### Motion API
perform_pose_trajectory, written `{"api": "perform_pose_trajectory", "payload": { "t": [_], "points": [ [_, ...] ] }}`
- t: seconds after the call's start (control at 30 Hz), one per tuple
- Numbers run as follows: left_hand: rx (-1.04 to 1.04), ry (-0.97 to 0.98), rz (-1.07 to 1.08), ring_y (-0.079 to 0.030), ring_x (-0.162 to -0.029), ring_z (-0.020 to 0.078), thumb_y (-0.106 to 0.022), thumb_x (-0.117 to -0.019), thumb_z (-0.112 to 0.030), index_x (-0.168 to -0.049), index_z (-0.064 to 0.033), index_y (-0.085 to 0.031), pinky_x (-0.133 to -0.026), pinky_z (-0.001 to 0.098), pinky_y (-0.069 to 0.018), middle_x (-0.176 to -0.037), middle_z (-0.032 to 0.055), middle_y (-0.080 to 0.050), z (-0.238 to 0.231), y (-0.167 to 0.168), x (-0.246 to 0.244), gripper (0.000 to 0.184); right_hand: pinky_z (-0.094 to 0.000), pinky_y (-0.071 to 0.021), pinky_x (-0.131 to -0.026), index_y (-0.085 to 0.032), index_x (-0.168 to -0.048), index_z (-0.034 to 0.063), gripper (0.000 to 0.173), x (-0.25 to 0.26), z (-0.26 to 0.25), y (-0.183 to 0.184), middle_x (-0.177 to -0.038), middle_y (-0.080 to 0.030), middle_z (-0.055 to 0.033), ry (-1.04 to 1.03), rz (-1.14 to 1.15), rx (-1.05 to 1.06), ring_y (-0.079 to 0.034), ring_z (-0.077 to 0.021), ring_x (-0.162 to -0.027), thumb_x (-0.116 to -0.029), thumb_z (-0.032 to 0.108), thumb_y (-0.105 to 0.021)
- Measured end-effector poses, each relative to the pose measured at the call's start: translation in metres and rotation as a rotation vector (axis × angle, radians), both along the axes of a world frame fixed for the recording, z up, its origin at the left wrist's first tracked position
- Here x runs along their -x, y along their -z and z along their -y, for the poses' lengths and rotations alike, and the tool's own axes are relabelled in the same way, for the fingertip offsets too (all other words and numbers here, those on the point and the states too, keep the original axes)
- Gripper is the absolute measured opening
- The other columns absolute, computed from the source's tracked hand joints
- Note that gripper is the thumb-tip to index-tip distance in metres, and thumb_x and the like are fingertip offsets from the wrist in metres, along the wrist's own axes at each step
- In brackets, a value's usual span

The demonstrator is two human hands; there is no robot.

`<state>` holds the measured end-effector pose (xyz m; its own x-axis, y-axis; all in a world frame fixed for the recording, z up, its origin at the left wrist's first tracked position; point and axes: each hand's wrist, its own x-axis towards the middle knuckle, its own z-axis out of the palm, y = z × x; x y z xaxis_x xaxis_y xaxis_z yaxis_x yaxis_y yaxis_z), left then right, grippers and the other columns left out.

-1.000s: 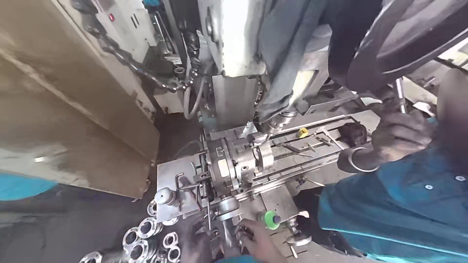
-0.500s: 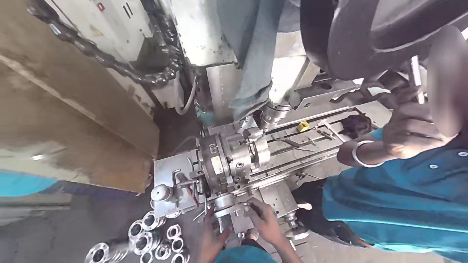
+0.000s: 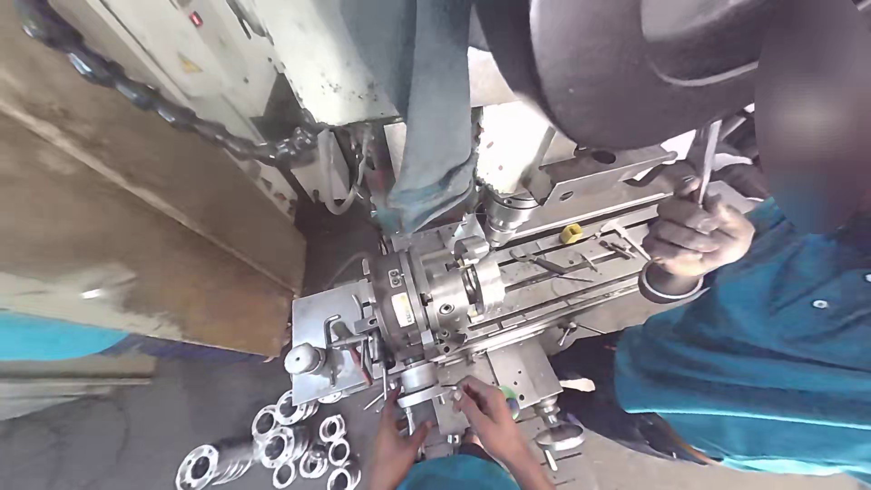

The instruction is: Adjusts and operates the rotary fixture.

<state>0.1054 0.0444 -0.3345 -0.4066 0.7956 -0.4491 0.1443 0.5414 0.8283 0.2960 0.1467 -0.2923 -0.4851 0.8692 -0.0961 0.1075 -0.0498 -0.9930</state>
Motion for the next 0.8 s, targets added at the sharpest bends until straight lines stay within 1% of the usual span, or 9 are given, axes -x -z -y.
{"api": "perform_pose_trajectory", "payload": {
  "t": [0.07,0.17,0.4,0.53,0.63,0.73,0.8],
  "points": [
    [0.005,0.003,0.007,-0.07,-0.107,0.0287,-0.086,-0.0781,-0.028,-0.158,-0.0153,-0.034,-0.086,0.0483,-0.0616,-0.15,0.0178,-0.05,0.0006,-0.0012,0.0002,0.096,-0.0217,-0.0443,-0.052,-0.068,-0.097,0.0055,0.023,-0.0013,-0.0001,0.0027,-0.075,-0.065,0.0029,-0.002,0.002,-0.013,-0.053,-0.0028,-0.056,-0.1031,0.023,-0.054],
    [-0.004,0.001,0.01,-0.07,-0.107,0.0283,-0.086,-0.078,-0.027,-0.158,-0.0148,-0.035,-0.085,0.0478,-0.0621,-0.152,0.0166,-0.049,0.0018,-0.0016,0.0008,0.095,-0.0215,-0.0438,-0.051,-0.068,-0.098,0.0057,0.024,-0.0018,-0.0013,0.0043,-0.074,-0.066,0.003,-0.008,0.02,-0.025,-0.052,-0.0024,-0.056,-0.1032,0.024,-0.053],
    [-0.002,0.003,0.026,-0.072,-0.102,0.0276,-0.085,-0.0795,-0.027,-0.158,-0.0146,-0.035,-0.083,0.0468,-0.0626,-0.151,0.0174,-0.049,0.0022,-0.0032,0.0004,0.094,-0.0214,-0.0445,-0.052,-0.069,-0.098,0.0063,0.023,-0.0032,-0.0021,0.0033,-0.075,-0.066,0.0028,-0.016,0.035,-0.013,-0.053,-0.0024,-0.056,-0.1028,0.023,-0.054],
    [0.006,-0.003,0.033,-0.071,-0.103,0.028,-0.085,-0.08,-0.027,-0.158,-0.0164,-0.035,-0.083,0.0476,-0.0624,-0.152,0.0172,-0.048,0.0028,-0.0036,0.0001,0.094,-0.0213,-0.0437,-0.051,-0.068,-0.098,0.006,0.023,-0.0048,-0.0022,0.0046,-0.074,-0.065,0.0031,-0.032,0.027,-0.012,-0.052,-0.002,-0.055,-0.1028,0.024,-0.055],
    [0.006,-0.007,0.026,-0.07,-0.106,0.0282,-0.085,-0.0796,-0.028,-0.158,-0.0162,-0.036,-0.084,0.0478,-0.0621,-0.153,0.016,-0.048,0.0032,-0.0034,0.0006,0.093,-0.0222,-0.0475,-0.054,-0.069,-0.1,0.0054,0.023,-0.0056,-0.0034,0.0034,-0.075,-0.066,0.0024,-0.031,0.042,-0.015,-0.056,-0.0032,-0.059,-0.1033,0.023,-0.054],
    [-0.003,-0.003,0.019,-0.07,-0.106,0.0285,-0.086,-0.0792,-0.03,-0.157,-0.0152,-0.036,-0.084,0.0472,-0.0623,-0.153,0.016,-0.048,0.0045,-0.0017,0.0005,0.094,-0.0219,-0.0473,-0.055,-0.069,-0.1,0.0055,0.023,-0.0065,-0.0038,0.0028,-0.075,-0.066,0.0023,-0.024,0.036,-0.014,-0.056,-0.0032,-0.059,-0.1034,0.023,-0.054],
    [0.0,-0.004,0.015,-0.07,-0.107,0.0288,-0.085,-0.0792,-0.031,-0.157,-0.0162,-0.037,-0.084,0.0479,-0.062,-0.153,0.0158,-0.048,0.0043,-0.0013,0.0004,0.093,-0.0219,-0.047,-0.054,-0.069,-0.099,0.006,0.023,-0.0072,-0.0046,0.0024,-0.076,-0.067,0.0023,-0.028,0.03,-0.01,-0.056,-0.0031,-0.059,-0.1032,0.023,-0.054]
  ]
}}
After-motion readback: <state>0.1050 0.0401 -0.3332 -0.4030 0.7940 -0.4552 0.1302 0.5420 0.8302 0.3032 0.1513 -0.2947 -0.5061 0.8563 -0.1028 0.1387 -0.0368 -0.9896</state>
